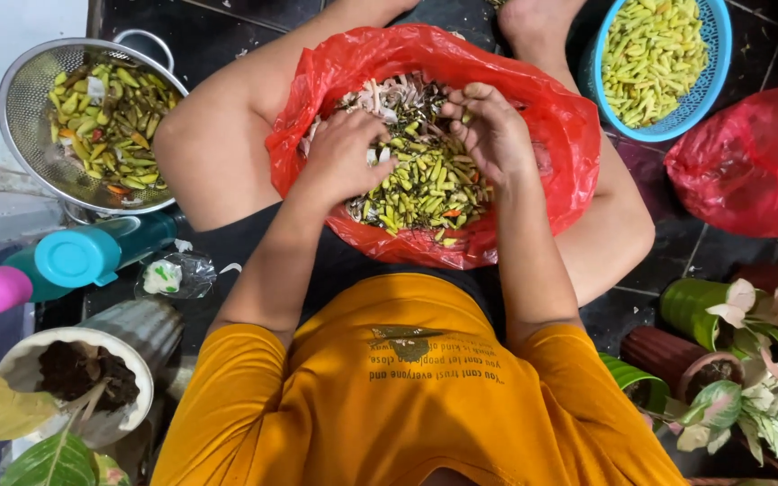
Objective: A person sitting on the floor sorts through a pile of small green vegetables in a red plastic bag, separating them by hand.
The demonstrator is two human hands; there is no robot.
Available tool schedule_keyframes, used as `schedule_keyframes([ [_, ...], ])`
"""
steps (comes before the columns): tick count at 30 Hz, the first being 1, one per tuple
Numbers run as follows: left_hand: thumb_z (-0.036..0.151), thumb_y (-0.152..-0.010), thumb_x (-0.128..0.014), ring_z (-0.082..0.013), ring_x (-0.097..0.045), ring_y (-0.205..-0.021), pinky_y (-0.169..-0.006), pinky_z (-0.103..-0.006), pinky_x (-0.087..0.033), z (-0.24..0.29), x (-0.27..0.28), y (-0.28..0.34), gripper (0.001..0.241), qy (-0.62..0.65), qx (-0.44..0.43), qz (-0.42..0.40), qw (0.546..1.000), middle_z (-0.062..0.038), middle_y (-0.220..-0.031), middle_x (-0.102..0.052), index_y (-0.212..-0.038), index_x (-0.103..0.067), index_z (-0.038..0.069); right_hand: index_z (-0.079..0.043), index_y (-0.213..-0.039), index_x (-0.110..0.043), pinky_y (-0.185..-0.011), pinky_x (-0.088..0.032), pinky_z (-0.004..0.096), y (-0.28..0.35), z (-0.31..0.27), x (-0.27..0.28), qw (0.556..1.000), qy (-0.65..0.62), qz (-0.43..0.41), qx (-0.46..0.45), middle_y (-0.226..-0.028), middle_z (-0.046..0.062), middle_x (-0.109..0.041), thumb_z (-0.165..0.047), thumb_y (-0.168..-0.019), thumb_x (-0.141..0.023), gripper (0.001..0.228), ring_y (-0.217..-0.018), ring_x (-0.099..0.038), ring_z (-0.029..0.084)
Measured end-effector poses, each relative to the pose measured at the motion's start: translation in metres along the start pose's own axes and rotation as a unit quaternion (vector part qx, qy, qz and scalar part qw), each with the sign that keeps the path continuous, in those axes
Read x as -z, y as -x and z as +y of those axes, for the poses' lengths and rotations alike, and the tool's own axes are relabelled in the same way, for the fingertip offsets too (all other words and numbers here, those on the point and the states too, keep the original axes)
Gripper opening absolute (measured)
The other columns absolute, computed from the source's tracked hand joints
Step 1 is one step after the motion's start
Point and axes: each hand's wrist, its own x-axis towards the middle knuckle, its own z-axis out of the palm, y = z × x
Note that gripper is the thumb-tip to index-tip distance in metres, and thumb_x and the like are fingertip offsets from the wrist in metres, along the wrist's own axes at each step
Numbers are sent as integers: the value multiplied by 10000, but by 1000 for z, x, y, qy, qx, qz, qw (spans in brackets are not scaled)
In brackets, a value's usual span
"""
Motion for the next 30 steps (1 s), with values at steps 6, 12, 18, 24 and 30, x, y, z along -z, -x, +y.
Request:
schedule_keyframes([
  [6, 117, -944, -678, -271, -695, -959, -1000, -551, -478, -19, -27, -8, 150, -23, -22, 64, 997, -107, -1052, -745, -1081, -726, 78, -104, -1104, -744, -1243, -258, 542, -12, 12, -30, 759, 649, -51, 35, -1309, 172, -680, -151, -988, -649, 157, -1473, -344, 384],
  [12, -36, -988, -523, -292, -707, -965, -892, -416, -564, -18, 15, 7, 313, 153, 49, 143, 977, -237, -1239, -632, -1284, -619, 2, -11, -903, -676, -840, -633, 431, -26, 36, -22, 512, 842, -95, 139, -951, 121, -636, -171, -1077, -668, 236, -879, -626, 261],
  [18, 123, -933, -717, -344, -547, -1078, -1036, -535, -330, -25, 6, 5, 144, 32, -34, 230, 972, -75, -1098, -647, -1071, -747, 151, -84, -966, -718, -964, -591, 463, -43, 42, -2, 376, 898, -132, 185, -1027, 100, -626, -135, -993, -710, 58, -960, -609, 254],
  [24, -41, -857, -711, -428, -510, -1245, -922, -571, -563, -29, -19, -9, 223, -50, -60, 182, 980, -189, -1376, -551, -1032, -806, 59, -24, -1149, -699, -917, -572, 345, -26, 10, -15, 672, 731, -100, 67, -1064, 105, -587, -150, -1016, -663, 187, -958, -590, 225],
  [30, 101, -864, -805, -452, -546, -1237, -1020, -585, -527, -25, -19, -16, 187, -28, -34, 158, 987, -172, -1277, -587, -1007, -756, -9, -171, -1133, -632, -484, -379, 139, -22, 4, 22, 920, 360, -92, -129, -922, -21, -666, -123, -1061, -557, 115, -608, -488, 27],
])
